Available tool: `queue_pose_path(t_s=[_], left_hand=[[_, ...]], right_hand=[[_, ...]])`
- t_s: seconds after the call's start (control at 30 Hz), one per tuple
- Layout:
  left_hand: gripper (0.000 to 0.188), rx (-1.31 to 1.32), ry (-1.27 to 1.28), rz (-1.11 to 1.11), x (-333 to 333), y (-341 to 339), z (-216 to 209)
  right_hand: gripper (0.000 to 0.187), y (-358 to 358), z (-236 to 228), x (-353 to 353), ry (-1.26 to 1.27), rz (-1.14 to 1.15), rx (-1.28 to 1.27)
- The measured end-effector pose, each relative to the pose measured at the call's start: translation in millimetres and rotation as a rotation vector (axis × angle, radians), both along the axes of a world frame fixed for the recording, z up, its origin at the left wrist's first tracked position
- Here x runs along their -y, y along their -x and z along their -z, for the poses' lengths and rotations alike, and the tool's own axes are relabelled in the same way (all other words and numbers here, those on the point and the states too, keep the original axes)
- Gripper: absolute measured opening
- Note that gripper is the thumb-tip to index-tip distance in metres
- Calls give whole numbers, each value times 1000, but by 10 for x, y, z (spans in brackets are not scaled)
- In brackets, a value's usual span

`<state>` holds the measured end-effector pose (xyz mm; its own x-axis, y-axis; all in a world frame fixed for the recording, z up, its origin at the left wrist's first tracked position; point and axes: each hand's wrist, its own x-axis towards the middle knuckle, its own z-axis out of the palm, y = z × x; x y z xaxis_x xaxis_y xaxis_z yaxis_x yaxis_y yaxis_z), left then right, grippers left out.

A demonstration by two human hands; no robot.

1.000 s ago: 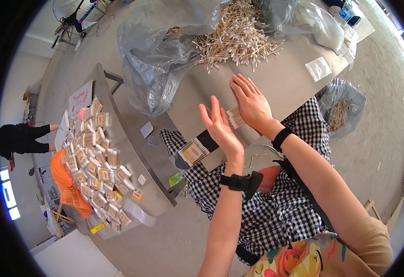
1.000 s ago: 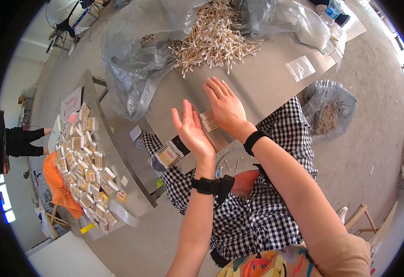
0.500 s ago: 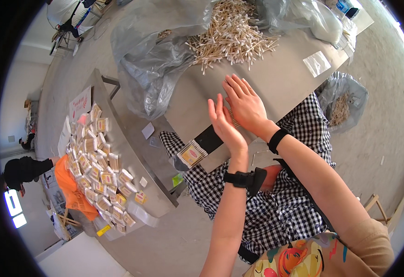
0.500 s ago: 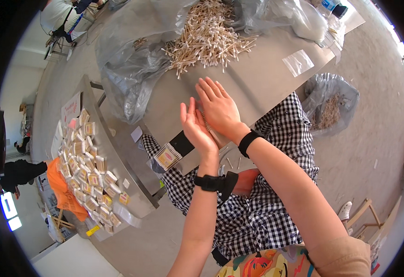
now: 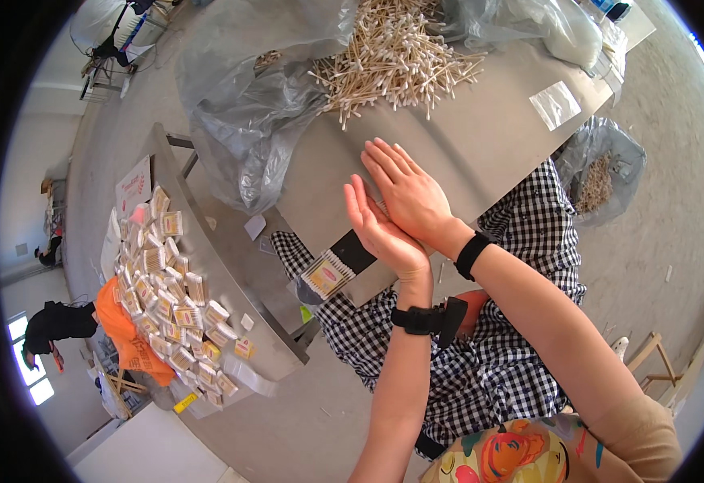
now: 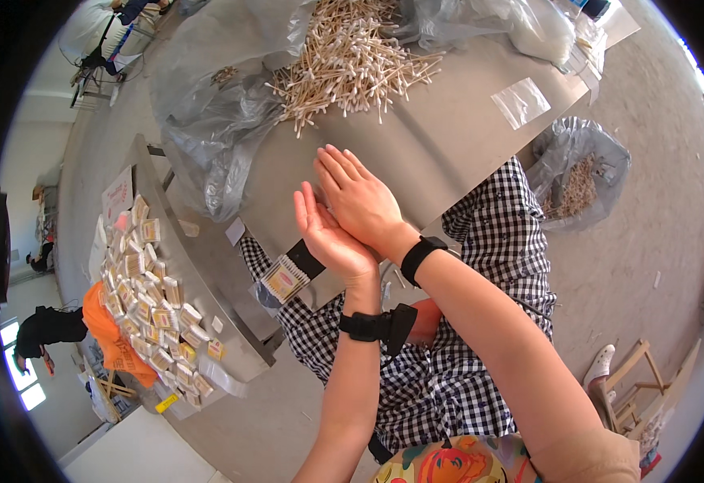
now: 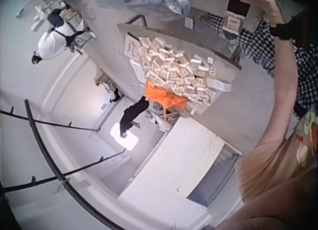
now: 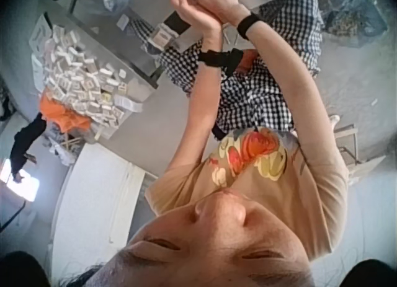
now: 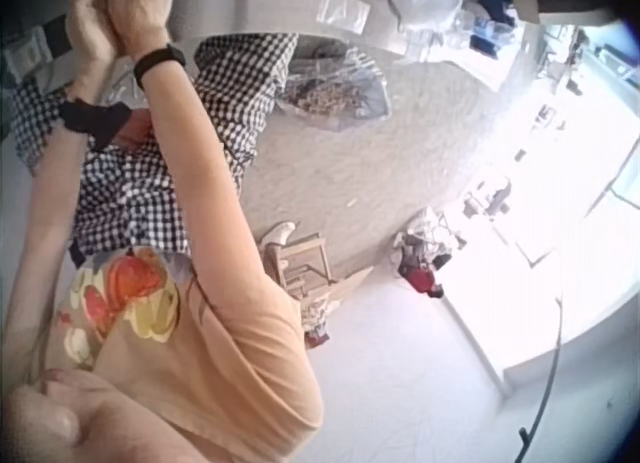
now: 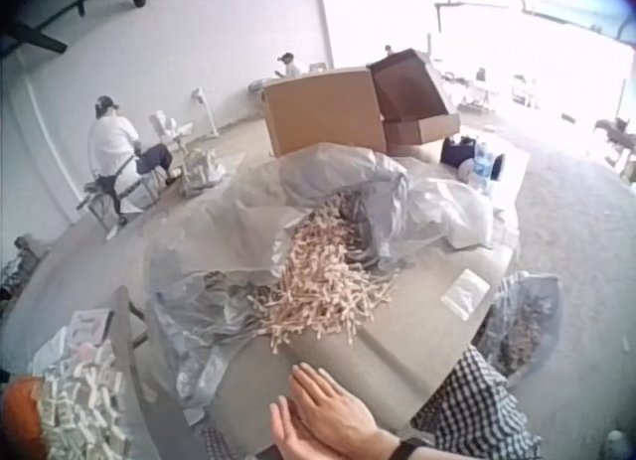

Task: Manually organizing and packaging cotton swabs into small plastic bags.

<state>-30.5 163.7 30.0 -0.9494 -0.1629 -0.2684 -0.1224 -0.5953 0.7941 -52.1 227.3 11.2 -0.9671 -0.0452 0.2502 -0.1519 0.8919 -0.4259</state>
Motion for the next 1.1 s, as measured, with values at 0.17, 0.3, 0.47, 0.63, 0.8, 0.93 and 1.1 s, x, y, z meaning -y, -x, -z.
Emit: queue_pose_path(t_s=[0.17,0.3,0.47,0.63,0.8,0.93,1.1], left_hand=[[56,-16,45,38,66,-20,-34],[56,-41,173,54,340,7,-154],[47,-145,688,-101,1316,-27,-188],[35,59,1113,16,2120,-57,96],[41,110,1204,216,1849,-17,185],[52,208,1464,198,1674,19,94],[56,115,1609,151,1655,-14,209]], right_hand=[[52,43,19,-64,-67,-37,-9],[54,41,-12,-9,-149,-43,-15],[56,38,-7,-112,-218,-39,-9],[55,39,31,115,-115,-7,-3],[55,52,31,395,-125,21,-5],[55,-8,18,666,-114,-59,0],[55,-28,-15,807,-102,-106,-9]])
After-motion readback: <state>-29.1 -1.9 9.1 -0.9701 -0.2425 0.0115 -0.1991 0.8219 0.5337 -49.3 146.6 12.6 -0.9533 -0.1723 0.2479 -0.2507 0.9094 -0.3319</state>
